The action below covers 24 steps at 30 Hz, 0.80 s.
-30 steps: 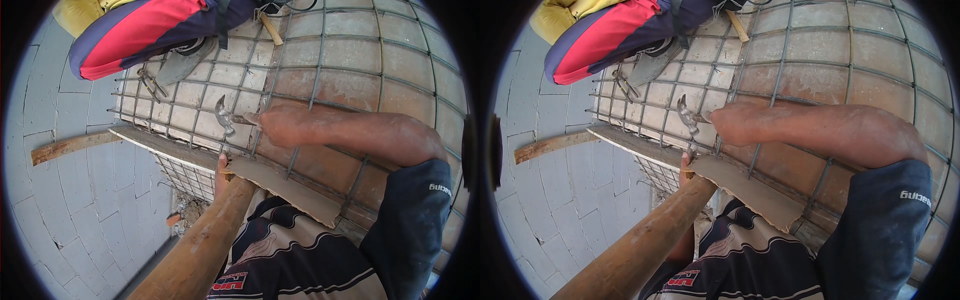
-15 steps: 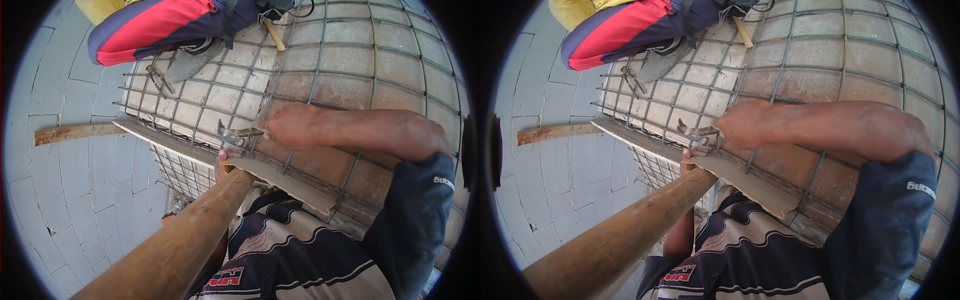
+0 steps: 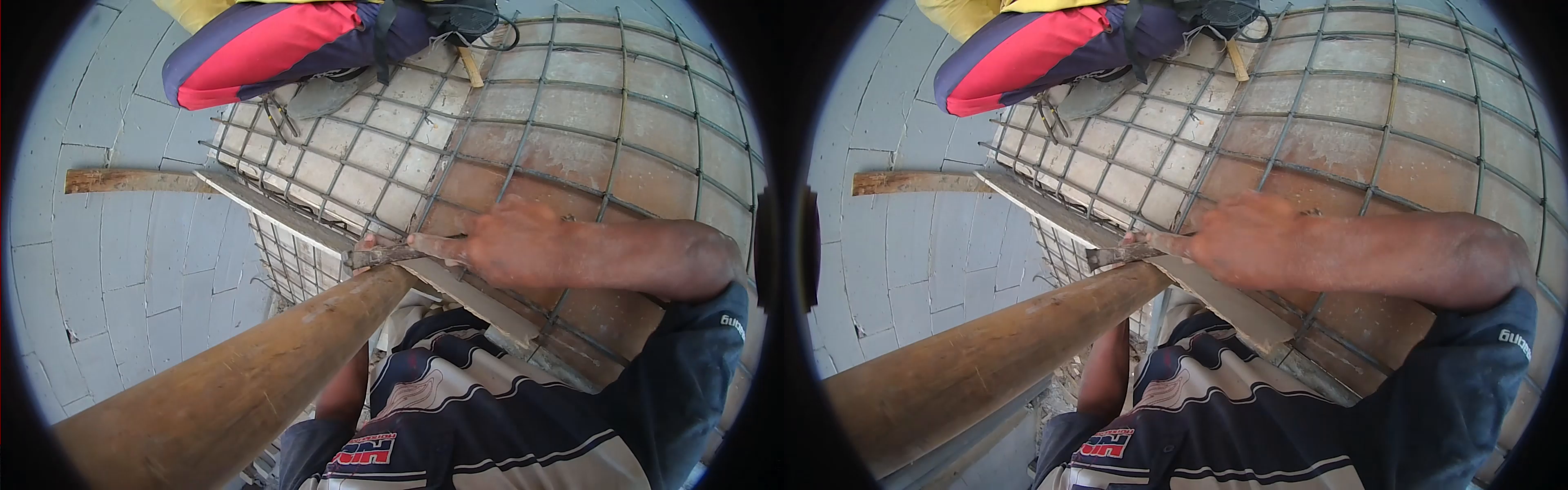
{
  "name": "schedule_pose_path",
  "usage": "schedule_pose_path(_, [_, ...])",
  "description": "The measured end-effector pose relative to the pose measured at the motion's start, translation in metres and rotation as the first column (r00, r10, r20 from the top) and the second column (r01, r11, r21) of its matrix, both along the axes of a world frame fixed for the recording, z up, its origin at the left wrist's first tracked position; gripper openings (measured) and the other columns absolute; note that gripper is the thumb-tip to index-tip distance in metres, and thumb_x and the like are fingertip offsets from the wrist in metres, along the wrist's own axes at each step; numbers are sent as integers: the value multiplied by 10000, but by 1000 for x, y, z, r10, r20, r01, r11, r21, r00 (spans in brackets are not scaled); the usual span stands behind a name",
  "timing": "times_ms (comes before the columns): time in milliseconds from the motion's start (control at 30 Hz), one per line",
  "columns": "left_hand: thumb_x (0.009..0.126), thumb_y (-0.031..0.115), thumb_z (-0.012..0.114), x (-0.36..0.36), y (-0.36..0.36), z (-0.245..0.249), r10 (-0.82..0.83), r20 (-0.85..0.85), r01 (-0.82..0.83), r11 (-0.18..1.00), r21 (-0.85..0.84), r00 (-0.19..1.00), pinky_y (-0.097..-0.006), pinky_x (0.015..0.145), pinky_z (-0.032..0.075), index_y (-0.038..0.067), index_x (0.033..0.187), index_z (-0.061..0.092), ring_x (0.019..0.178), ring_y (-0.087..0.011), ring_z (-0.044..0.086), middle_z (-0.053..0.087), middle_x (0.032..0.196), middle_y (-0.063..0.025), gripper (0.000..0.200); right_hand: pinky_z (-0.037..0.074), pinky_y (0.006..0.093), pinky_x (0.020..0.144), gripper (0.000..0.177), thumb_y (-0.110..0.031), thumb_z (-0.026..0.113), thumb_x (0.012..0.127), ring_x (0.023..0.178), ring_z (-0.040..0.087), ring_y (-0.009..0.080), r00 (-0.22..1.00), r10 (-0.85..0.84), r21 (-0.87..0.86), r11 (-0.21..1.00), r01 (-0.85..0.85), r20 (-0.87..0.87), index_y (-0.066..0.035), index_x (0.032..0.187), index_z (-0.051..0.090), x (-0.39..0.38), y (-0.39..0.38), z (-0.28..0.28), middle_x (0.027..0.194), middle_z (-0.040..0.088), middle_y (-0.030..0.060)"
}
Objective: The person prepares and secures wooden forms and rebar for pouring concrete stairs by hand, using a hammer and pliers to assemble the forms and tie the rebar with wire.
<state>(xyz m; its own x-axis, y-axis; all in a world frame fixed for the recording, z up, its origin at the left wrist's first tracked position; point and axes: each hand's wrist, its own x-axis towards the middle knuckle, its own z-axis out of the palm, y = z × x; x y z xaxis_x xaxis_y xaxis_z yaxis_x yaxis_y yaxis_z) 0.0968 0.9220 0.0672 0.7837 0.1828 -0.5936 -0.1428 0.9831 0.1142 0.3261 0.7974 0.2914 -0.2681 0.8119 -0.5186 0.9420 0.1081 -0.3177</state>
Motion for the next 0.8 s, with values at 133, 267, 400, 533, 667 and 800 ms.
schedule_pose_path(133, [956, 377, 514, 0, 0, -1, 12, -57, -7, 996, 89, 998, -359, 786, 494, -11, 1056, 567, 873, -207, 588, 607, 994, -109, 404, 521, 476, 772, 585, -193, 488, 913, 906, 658, 340, 993, -93, 20, 995, 94, -78, -262, 1472, 333, 1, 4, 12, 943, 636, 185])
schedule_pose_path(267, [956, 375, 515, -4, 1, 0, 30, -123, -8, 985, 173, 992, -360, 796, 491, -10, 1068, 563, 885, -211, 586, 604, 1008, -112, 404, 506, 482, 734, 545, -271, 458, 965, 849, 655, 353, 989, -108, 120, 985, 120, -106, -269, 1484, 291, 1, -2, 3, 1011, 605, 182])
schedule_pose_path(400, [956, 374, 516, -18, 3, -3, 61, -199, 1, 954, 298, 978, -361, 806, 487, -10, 1080, 559, 897, -215, 584, 601, 1022, -115, 406, 506, 489, 745, 562, -261, 474, 957, 854, 652, 350, 993, -105, -10, 994, 105, -50, -267, 1486, 282, 9, 8, -2, 989, 614, 171])
schedule_pose_path(533, [955, 372, 517, -21, -1, -9, 93, -247, 5, 929, 369, 964, -362, 817, 484, -10, 1092, 556, 909, -218, 582, 598, 1036, -117, 407, 520, 455, 798, 547, -174, 478, 920, 924, 660, 324, 980, -150, 8, 988, 152, -132, -221, 1453, 365, 8, 6, 14, 958, 653, 179])
schedule_pose_path(667, [955, 370, 518, -10, -6, -15, 118, -278, 11, 907, 421, 953, -363, 827, 481, -10, 1104, 552, 921, -222, 580, 596, 1051, -120, 410, 522, 469, 757, 579, -159, 500, 889, 867, 667, 334, 984, -126, 86, 987, 137, -126, -221, 1450, 371, 7, 2, 4, 916, 648, 180])
schedule_pose_path(800, [955, 369, 519, -3, -7, -26, 156, -296, 15, 864, 504, 942, -364, 837, 477, -9, 1116, 549, 933, -226, 578, 593, 1065, -123, 412, 527, 475, 709, 608, -117, 517, 856, 814, 669, 347, 989, -94, -11, 996, 93, -110, -204, 1443, 385, 13, 10, 1, 850, 647, 167])
